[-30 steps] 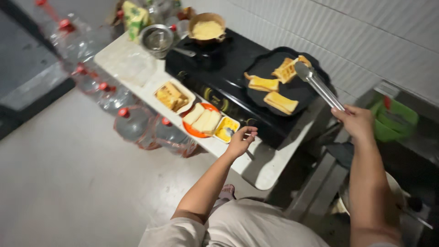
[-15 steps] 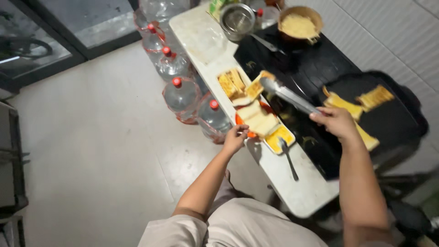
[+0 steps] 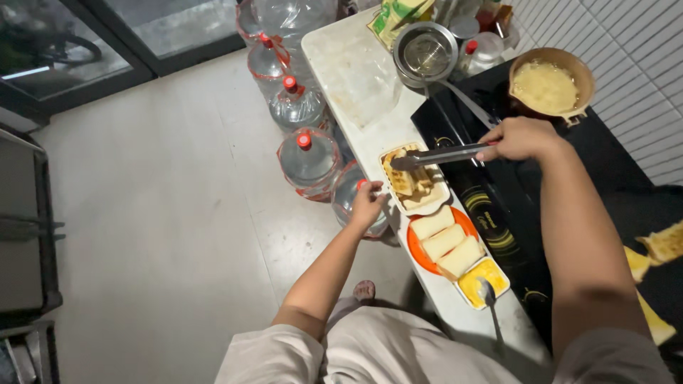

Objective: The person spreads butter on slices of bread and places them on a griddle to toast. They flip the slices with tongs and transfer the finished toast to a tray.

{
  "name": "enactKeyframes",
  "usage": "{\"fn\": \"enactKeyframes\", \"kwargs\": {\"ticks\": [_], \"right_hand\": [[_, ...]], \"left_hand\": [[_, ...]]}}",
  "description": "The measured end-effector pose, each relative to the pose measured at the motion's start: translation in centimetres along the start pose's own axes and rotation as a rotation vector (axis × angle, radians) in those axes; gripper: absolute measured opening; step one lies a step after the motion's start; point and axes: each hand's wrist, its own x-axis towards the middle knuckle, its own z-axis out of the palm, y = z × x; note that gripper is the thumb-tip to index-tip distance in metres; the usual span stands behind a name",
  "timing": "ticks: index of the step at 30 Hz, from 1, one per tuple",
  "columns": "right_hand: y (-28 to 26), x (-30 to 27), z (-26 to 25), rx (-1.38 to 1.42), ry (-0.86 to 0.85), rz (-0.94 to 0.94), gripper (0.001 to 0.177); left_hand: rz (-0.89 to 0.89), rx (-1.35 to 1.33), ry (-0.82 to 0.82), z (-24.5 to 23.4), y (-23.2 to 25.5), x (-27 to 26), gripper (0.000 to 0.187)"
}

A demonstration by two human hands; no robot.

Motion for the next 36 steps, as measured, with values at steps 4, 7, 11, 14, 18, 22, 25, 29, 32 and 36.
{"fn": "enactKeyframes", "kwargs": {"ticks": [4,7,11,14,18,22,25,29,32,36], "right_hand": [[-1.3,3.0,-0.2,-0.023,-0.034,0.021,0.052],[-1.7,4.0,1.0,-0.072,-0.068,0.058,0.056],[-1.0,3.0,3.4,-0.035,-0.033,0.073,0.056],[0.2,2.0,5.3,0.067,-0.015,0.085,0.058],[1.9,1.0,6.9,0.232,-0.1,0.137,0.055],[2.6,-0.5,9.2,0.365,-0.117,0.186,0.048],[2.7,-1.4,11.1,0.503,-0.084,0.245,0.043],[3.5,-2.0,12.5,0.633,-0.065,0.23,0.041],[3.7,-2.4,12.7,0.647,-0.088,0.232,0.041],[3.0,-3.8,11.5,0.457,-0.03,0.251,0.048]], "left_hand": [[-0.017,0.008,-0.004,0.8,0.4,2.9,0.044],[-0.06,0.043,-0.041,1.8,0.4,3.4,0.038],[-0.088,0.086,-0.015,2.7,0.9,3.3,0.036],[-0.131,0.09,0.057,2.5,1.3,4.1,0.036],[0.14,0.271,0.176,1.2,2.2,8.1,0.046],[0.155,0.466,-0.012,0.6,4.0,11.7,0.047],[0.166,0.575,-0.123,0.4,5.6,12.6,0.038],[0.16,0.67,-0.159,-0.3,7.2,12.2,0.029],[0.166,0.695,-0.124,-0.6,7.7,11.4,0.024],[0.156,0.75,-0.131,-0.4,7.6,11.0,0.02]]}}
